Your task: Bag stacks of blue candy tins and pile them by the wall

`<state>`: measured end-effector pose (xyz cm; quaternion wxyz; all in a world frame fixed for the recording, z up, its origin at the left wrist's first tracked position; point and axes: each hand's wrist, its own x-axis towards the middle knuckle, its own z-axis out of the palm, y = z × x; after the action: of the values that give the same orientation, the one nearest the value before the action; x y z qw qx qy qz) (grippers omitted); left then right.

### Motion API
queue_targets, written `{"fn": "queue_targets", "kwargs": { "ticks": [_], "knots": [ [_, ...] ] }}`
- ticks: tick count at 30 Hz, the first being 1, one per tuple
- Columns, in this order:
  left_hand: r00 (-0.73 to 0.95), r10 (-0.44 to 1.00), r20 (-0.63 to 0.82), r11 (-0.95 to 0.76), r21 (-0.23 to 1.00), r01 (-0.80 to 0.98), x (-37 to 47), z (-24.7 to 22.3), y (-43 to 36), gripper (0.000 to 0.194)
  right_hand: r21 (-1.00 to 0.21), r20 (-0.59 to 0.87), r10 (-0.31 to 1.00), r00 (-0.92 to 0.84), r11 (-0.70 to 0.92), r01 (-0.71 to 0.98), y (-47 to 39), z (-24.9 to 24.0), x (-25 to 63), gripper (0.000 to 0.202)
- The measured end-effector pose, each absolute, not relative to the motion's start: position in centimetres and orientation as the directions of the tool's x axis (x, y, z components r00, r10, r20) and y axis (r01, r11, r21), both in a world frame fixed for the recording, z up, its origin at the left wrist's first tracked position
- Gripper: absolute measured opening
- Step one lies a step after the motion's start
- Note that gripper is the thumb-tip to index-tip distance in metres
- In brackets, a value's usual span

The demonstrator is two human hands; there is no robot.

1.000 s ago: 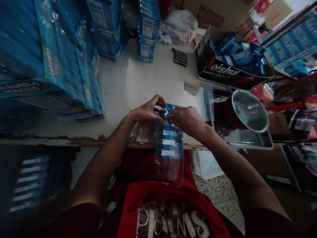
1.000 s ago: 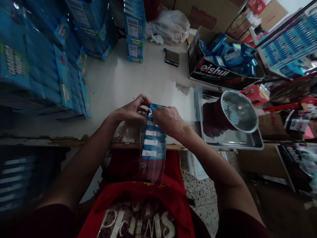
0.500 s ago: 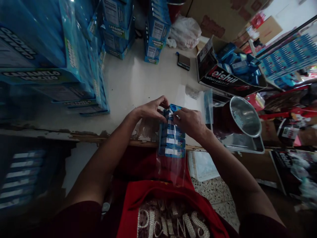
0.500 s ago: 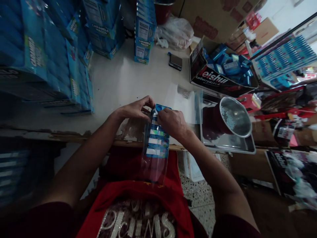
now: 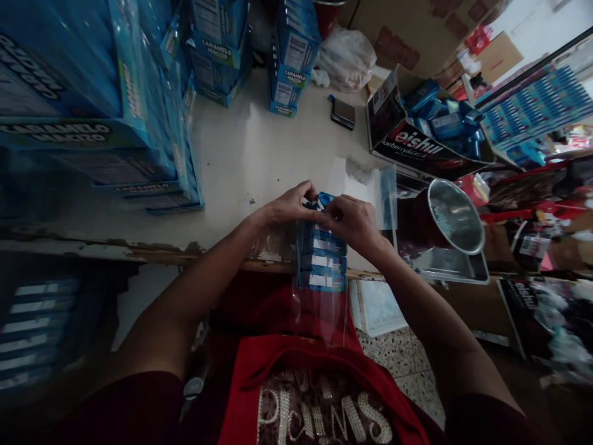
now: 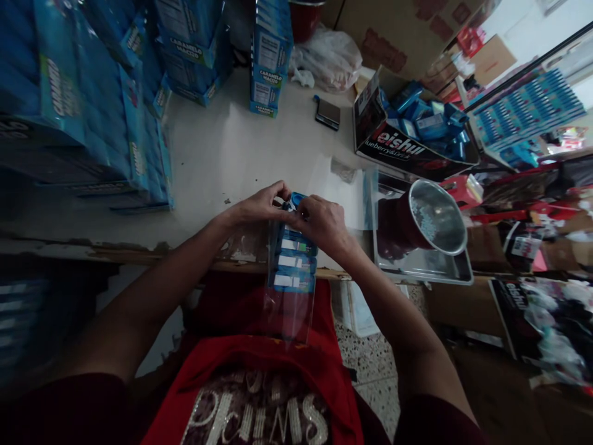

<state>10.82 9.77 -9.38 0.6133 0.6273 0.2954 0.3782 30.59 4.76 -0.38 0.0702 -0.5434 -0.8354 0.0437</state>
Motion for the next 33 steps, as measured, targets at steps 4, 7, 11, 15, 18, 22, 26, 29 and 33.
{"fn": "queue_targets", "kwargs": {
  "ticks": [4,7,11,15,18,22,26,29,33],
  "knots": [
    [0.562,0.823,0.084,0.0,0.989,-0.148,11.1,-9.8,10.0,0.067,-0.293,0.061,0.937,-0.345,0.347,0.891,5.3,-0.6,30.7,0.017],
    [0.575,0.816,0.06,0.039,0.987,-0.158,11.2,-10.3,10.3,0.071,-0.457,-0.005,0.966,-0.26,0.229,0.86,6.1,-0.8,30.9,0.007],
    [0.565,0.823,0.064,0.028,0.988,-0.153,11.4,-10.7,10.2,0.072,-0.608,-0.101,0.972,-0.213,0.109,0.787,7.1,-0.8,31.1,0.013],
    [0.578,0.816,0.031,0.063,0.988,-0.142,11.6,-11.0,10.1,0.073,-0.763,-0.217,0.965,-0.15,-0.071,0.643,8.2,-0.2,30.9,0.018],
    [0.583,0.812,0.034,0.049,0.991,-0.127,11.6,-11.1,10.3,0.072,-0.818,-0.312,0.94,-0.141,-0.19,0.543,9.1,0.4,30.8,0.016],
    [0.581,0.814,0.031,0.037,0.994,-0.105,11.5,-11.1,10.4,0.072,-0.761,-0.396,0.904,-0.163,-0.224,0.609,10.4,1.3,30.9,0.011],
    [0.58,0.815,0.011,0.032,0.997,-0.065,11.7,-11.3,10.4,0.073,-0.641,-0.461,0.862,-0.212,-0.158,0.751,11.9,2.3,30.9,0.01],
    [0.554,0.833,-0.002,0.032,0.998,-0.044,11.9,-11.6,10.4,0.075,-0.566,-0.49,0.835,-0.252,-0.085,0.82,13.2,3.0,30.4,0.013],
    [0.529,0.848,0.02,0.036,0.995,-0.097,12.0,-11.5,10.3,0.083,-0.567,-0.542,0.774,-0.326,-0.051,0.822,14.8,3.7,29.2,0.023]
  ]
}}
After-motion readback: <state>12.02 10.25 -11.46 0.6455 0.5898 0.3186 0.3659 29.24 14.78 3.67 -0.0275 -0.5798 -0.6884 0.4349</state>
